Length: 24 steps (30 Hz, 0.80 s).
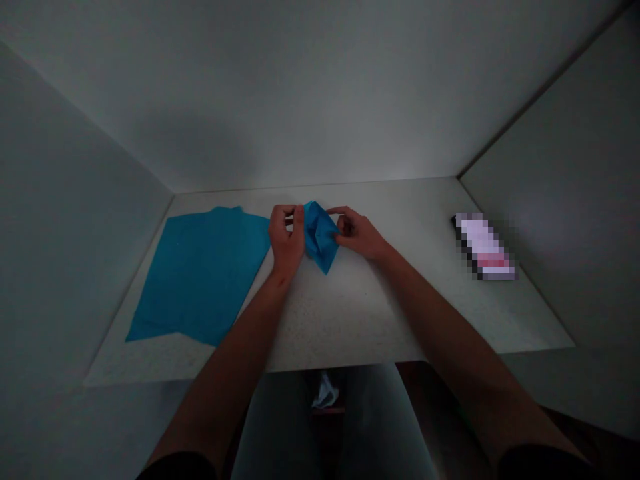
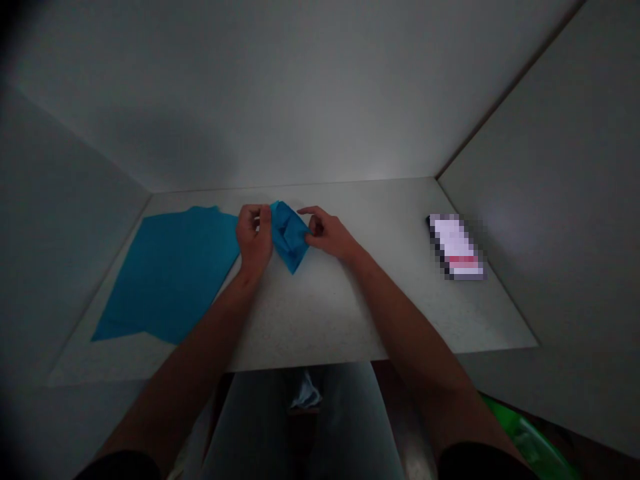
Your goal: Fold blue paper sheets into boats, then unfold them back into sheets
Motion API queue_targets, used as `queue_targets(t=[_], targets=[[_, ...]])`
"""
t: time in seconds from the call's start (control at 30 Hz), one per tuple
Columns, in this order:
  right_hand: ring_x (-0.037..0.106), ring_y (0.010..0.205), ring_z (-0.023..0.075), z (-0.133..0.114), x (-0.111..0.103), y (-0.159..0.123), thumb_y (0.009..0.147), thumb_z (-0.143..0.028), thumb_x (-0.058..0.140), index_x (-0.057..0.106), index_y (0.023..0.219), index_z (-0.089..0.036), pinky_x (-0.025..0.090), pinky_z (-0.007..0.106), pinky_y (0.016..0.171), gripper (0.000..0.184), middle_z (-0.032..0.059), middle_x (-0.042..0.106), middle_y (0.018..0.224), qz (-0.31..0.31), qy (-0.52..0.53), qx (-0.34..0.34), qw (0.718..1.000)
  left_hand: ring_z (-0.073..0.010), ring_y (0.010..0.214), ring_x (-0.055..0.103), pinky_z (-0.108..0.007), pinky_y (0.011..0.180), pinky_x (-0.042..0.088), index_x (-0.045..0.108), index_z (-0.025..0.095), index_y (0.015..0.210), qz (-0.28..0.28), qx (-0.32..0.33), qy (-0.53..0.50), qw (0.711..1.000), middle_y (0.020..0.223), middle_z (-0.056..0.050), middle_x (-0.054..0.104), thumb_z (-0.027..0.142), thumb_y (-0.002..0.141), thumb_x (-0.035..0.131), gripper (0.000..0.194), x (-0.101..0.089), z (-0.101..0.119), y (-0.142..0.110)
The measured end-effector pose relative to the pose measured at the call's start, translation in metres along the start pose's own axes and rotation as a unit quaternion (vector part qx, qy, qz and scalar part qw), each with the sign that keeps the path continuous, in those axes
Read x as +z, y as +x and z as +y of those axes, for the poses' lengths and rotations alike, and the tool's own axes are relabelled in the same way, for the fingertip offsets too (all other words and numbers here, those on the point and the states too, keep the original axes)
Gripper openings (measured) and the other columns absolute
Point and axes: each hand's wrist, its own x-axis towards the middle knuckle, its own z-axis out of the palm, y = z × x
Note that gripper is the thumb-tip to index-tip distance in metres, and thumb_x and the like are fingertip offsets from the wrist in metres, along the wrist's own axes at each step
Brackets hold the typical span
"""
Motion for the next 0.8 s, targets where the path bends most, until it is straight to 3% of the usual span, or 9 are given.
queue_targets(t=[0.23,0.5,0.6,0.7,0.8], targets=[[0.042,0.064,0.0156,-0.014,-0.005,0.002,0.081,-0.019,0.061,0.067,0.129,-0.024,0.038,0.031,0.067,0.049,-0.0064,0.044,0.072,0.145,-0.083,-0.021,0.986,-0.016,0.08,0.061,-0.03,0.077,0.052,0.061,0.023,0.09,0.016,-0.008,-0.017,1.0,0.083,-0.001,0.064,0.066,0.105,0.059,0.045,0.001,0.006,-0.002],[0.044,0.064,0.0172,-0.017,-0.007,0.0,0.082,-0.02,0.059,0.069,0.124,-0.024,0.041,0.033,0.07,0.043,-0.0052,0.045,0.07,0.136,-0.093,-0.033,0.986,-0.0141,0.075,0.057,-0.027,0.071,0.05,0.057,0.024,0.089,0.058,-0.04,-0.032,0.997,0.08,0.0,0.058,0.07,0.104,0.056,0.049,0.003,-0.001,0.002],[0.046,0.065,0.017,-0.014,-0.005,0.002,0.084,-0.022,0.06,0.065,0.127,-0.025,0.043,0.032,0.068,0.044,-0.005,0.046,0.072,0.16,-0.057,-0.018,0.985,-0.0165,0.09,0.066,-0.028,0.078,0.056,0.062,0.024,0.108,0.022,-0.021,-0.008,1.0,0.102,-0.005,0.068,0.071,0.099,0.064,0.048,0.003,-0.003,-0.002],[0.044,0.061,0.016,-0.007,-0.004,0.005,0.087,-0.025,0.059,0.059,0.132,-0.028,0.043,0.031,0.061,0.045,-0.0058,0.043,0.073,0.169,0.007,-0.003,0.986,-0.0222,0.111,0.07,-0.033,0.086,0.06,0.06,0.028,0.137,-0.057,-0.027,-0.001,0.998,0.135,-0.012,0.068,0.068,0.091,0.078,0.063,0.007,-0.009,-0.007],[0.041,0.055,0.014,-0.001,-0.004,0.005,0.094,-0.03,0.056,0.05,0.136,-0.032,0.043,0.028,0.055,0.043,-0.0074,0.042,0.074,0.142,0.063,0.015,0.988,-0.0255,0.118,0.072,-0.038,0.091,0.062,0.059,0.029,0.145,-0.099,-0.071,-0.049,0.991,0.14,-0.013,0.07,0.06,0.093,0.079,0.064,0.012,-0.019,-0.006]])
